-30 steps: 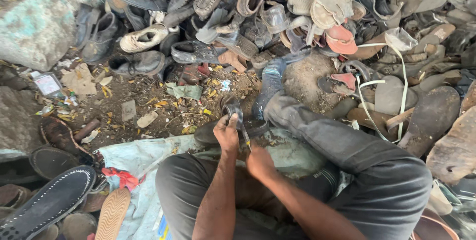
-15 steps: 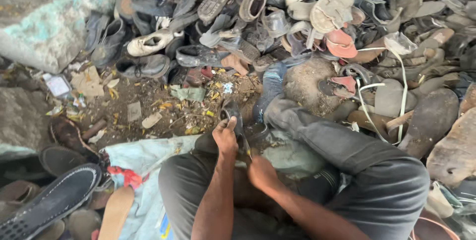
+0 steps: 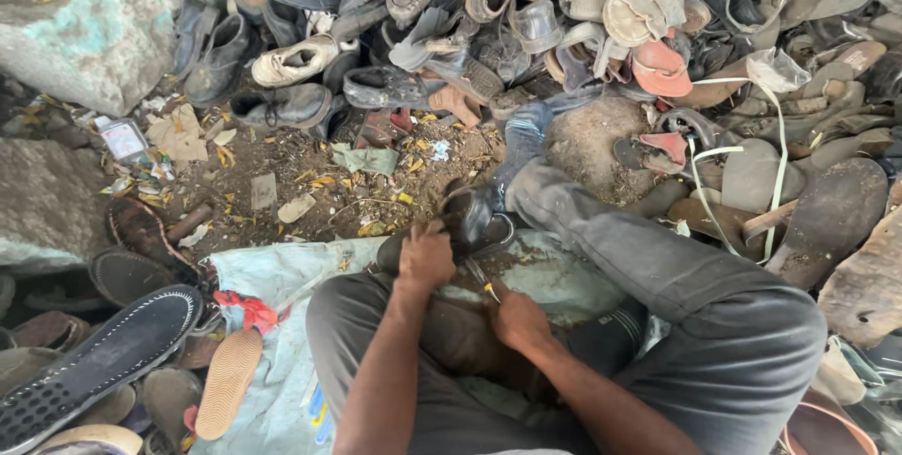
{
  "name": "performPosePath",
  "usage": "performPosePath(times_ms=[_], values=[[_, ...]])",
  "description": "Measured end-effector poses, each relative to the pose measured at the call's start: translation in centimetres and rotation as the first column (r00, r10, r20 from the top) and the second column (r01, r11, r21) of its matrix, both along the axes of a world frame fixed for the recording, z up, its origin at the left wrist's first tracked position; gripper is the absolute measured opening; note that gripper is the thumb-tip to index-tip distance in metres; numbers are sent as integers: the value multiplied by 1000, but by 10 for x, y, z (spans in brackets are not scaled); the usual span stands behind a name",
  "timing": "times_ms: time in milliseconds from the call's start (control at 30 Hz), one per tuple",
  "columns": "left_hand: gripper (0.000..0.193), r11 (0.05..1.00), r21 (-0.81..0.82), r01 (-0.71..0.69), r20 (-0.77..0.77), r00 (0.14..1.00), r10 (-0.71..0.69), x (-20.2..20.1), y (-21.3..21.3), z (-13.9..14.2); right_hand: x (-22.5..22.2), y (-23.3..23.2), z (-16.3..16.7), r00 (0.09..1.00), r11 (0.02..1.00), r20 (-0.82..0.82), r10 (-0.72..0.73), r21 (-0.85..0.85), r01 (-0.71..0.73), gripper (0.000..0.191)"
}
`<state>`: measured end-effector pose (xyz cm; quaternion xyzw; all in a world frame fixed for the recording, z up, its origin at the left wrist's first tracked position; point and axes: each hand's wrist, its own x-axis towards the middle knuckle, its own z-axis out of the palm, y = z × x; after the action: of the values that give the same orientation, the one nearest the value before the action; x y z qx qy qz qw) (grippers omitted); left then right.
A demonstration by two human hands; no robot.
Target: The person trims and scrapes the soles of various used shoes using a small knife while sitting amidst a large pile of discarded footwear.
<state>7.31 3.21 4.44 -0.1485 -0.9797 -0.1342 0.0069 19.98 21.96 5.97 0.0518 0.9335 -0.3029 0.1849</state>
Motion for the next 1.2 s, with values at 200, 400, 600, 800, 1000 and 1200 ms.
performPosePath(times_ms=[200,400,600,800,1000,1200], values=[[20,975,214,60,-94,995,-40,8,8,5,-5,8,-23,988,996,-142,-58,-68,49,38],[22,967,255,-22,-157,985,64,10,41,-16,-39,25,-48,960,985,-267,-82,-168,37,31],[19,980,171,-98,-86,990,114,3,47,-16,-54,39,-49,963,976,-270,-24,-215,-36,29],[19,939,303,161,-186,977,-107,3,28,-2,-68,38,-59,941,969,-339,-10,-235,-74,25],[13,898,422,125,-320,947,19,9,38,-3,-48,22,-44,960,968,-268,-82,-251,13,22],[15,872,482,89,-278,959,56,9,35,-9,-1,13,-24,959,947,-276,-69,-320,-24,22]])
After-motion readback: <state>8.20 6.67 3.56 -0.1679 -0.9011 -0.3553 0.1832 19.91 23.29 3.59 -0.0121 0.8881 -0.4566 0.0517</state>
